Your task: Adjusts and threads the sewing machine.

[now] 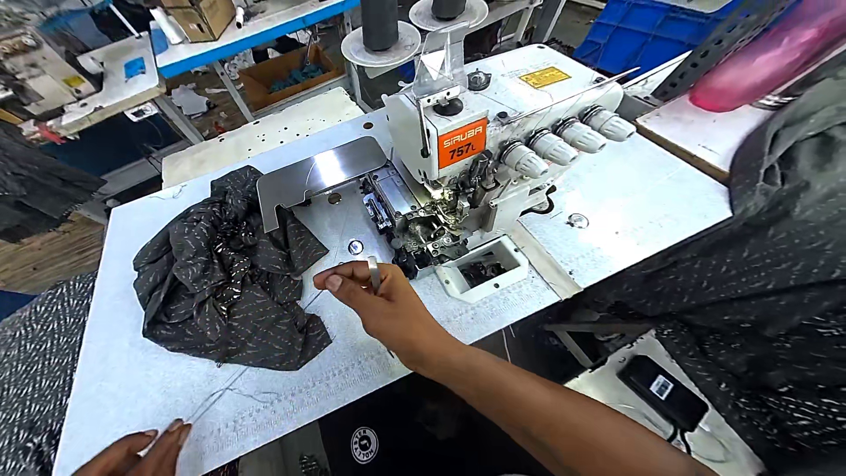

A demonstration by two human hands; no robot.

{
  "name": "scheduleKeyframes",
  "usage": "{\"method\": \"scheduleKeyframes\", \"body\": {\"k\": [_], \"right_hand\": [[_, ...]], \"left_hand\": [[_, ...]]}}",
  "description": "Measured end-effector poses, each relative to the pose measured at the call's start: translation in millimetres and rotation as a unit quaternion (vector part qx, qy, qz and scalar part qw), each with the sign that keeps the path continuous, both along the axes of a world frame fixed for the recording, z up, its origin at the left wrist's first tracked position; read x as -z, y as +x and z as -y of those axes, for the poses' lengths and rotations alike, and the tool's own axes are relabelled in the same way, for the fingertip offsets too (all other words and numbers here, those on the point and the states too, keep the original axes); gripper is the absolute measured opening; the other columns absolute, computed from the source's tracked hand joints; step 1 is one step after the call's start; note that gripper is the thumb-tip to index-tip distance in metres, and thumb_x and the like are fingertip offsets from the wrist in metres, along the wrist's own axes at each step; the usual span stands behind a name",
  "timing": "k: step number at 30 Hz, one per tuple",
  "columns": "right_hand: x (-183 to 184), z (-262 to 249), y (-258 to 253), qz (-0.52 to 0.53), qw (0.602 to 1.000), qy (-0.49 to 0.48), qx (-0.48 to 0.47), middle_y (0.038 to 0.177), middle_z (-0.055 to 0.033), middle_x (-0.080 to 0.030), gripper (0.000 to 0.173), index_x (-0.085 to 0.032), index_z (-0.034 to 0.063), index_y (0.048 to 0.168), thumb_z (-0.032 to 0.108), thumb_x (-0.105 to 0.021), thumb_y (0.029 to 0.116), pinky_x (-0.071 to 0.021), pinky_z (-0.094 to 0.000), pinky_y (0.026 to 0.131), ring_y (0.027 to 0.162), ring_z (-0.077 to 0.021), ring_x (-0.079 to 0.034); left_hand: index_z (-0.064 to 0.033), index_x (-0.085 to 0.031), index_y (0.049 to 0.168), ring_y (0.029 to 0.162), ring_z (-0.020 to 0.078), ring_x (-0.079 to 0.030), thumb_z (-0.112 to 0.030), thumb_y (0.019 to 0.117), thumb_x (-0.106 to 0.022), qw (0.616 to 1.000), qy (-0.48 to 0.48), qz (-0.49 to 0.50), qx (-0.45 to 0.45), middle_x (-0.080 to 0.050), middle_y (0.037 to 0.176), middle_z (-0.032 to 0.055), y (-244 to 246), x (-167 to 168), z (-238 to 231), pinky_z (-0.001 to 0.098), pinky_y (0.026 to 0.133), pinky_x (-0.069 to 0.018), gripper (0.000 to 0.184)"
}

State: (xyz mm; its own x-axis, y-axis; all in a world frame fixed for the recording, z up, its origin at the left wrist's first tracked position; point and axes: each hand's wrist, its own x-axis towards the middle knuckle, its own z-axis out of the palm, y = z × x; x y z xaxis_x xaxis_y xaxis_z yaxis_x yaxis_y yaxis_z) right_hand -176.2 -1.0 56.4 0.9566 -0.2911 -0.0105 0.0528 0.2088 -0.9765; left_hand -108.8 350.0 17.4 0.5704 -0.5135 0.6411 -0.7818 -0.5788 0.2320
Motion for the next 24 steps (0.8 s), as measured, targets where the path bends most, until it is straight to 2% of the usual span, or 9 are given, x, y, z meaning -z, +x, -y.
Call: {"method": "scheduleKeyframes", "body": {"k": [5,10,12,15,16,18,20,22,24], "right_hand": [[8.3,4.3,-13.1,-0.033,0.99,0.132,0.03,0.085,-0.0021,-0.069,0.019,-0.076,0.0114,0.111,0.024,-0.064,0.103,-0.0305,-0.0155,0.043,0.047,-0.0003,-0.037],[6.9,-0.3,-26.6,0.011,0.983,0.177,0.041,0.075,-0.0021,-0.061,0.016,-0.074,0.0102,0.112,0.018,-0.066,0.1008,-0.0318,-0.014,0.04,0.044,0.0,-0.036],[6.5,-2.5,-28.0,0.039,0.993,0.096,0.051,0.084,-0.0038,-0.067,0.015,-0.074,0.0098,0.111,0.016,-0.065,0.1011,-0.0335,-0.0153,0.041,0.046,-0.0019,-0.039],[10.8,-7.7,-24.5,0.102,0.985,-0.117,0.079,0.09,-0.0007,-0.072,0.012,-0.077,0.0064,0.105,0.008,-0.068,0.0972,-0.0358,-0.0175,0.042,0.049,-0.003,-0.043],[13.8,-10.5,-21.8,0.125,0.972,-0.178,0.089,0.09,0.0003,-0.072,0.011,-0.078,0.0062,0.102,0.007,-0.07,0.0947,-0.0364,-0.0171,0.044,0.052,-0.0018,-0.045],[18.5,-15.0,-18.7,0.15,0.942,-0.288,0.086,0.093,0.0009,-0.072,0.01,-0.078,0.0078,0.099,0.007,-0.071,0.092,-0.0496,-0.0178,0.055,0.066,-0.0015,-0.058],[21.1,-20.9,-21.4,0.146,0.907,-0.39,0.066,0.097,0.0014,-0.073,0.012,-0.079,0.011,0.101,0.009,-0.071,0.0923,-0.0596,-0.0232,0.065,0.08,-0.0044,-0.068],[21.4,-26.1,-23.7,0.147,0.854,-0.495,0.063,0.09,0.0012,-0.07,0.013,-0.079,0.014,0.1,0.012,-0.07,0.0913,-0.0536,-0.0259,0.053,0.069,-0.0068,-0.065],[19.9,-28.4,-27.3,0.149,0.797,-0.581,0.063,0.085,-0.0013,-0.067,0.015,-0.079,0.0154,0.101,0.014,-0.069,0.0901,-0.0465,-0.0287,0.044,0.06,-0.0114,-0.061]], "left_hand": [[0.0029,-0.076,0.098,0.073,0.0156,-0.058,-0.008,0.0941,-0.074,0.999,-0.037,0.02,-0.002,-0.061,0.095,0.0197,14.8,-7.1,-12.7,0.0229,0.069,-0.0514,0.012],[0.0034,-0.076,0.092,0.071,0.0137,-0.054,-0.01,0.0954,-0.072,0.998,-0.026,0.039,-0.047,-0.059,0.088,0.0197,11.7,-6.5,-17.2,0.0184,0.066,-0.046,0.014],[0.0025,-0.077,0.097,0.07,0.0166,-0.054,-0.013,0.0975,-0.07,0.997,0.016,-0.008,-0.072,-0.06,0.094,0.0238,15.0,-8.9,-23.3,0.0222,0.063,-0.0445,0.017],[0.003,-0.069,0.125,0.08,0.0291,-0.065,-0.017,0.1012,-0.061,0.975,0.099,-0.176,-0.088,-0.054,0.133,0.0352,23.1,-25.8,-20.3,0.038,0.064,-0.0564,0.032],[0.0048,-0.067,0.126,0.082,0.0278,-0.064,-0.014,0.101,-0.057,0.977,0.074,-0.185,-0.082,-0.054,0.135,0.0343,24.2,-30.0,-9.8,0.037,0.064,-0.0549,0.034],[0.0066,-0.066,0.122,0.085,0.0177,-0.062,-0.019,0.1028,-0.053,0.98,-0.031,-0.19,-0.043,-0.061,0.126,0.0253,23.9,-37.3,24.3,0.0287,0.068,-0.0528,0.034],[-0.0019,-0.069,0.118,0.085,0.0117,-0.065,-0.038,0.1078,-0.046,0.96,-0.08,-0.267,0.019,-0.068,0.112,0.0095,19.1,-42.8,67.9,0.0303,0.071,-0.0567,0.044],[-0.0126,-0.074,0.112,0.089,0.014,-0.071,-0.059,0.107,-0.031,0.921,-0.031,-0.381,0.08,-0.074,0.105,0.0001,18.2,-41.9,109.4,0.039,0.077,-0.061,0.063],[-0.0183,-0.075,0.105,0.087,0.0128,-0.071,-0.064,0.1049,-0.026,0.871,0.024,-0.475,0.123,-0.074,0.095,-0.0043,19.6,-40.8,143.2,0.0393,0.078,-0.0607,0.067]]}}
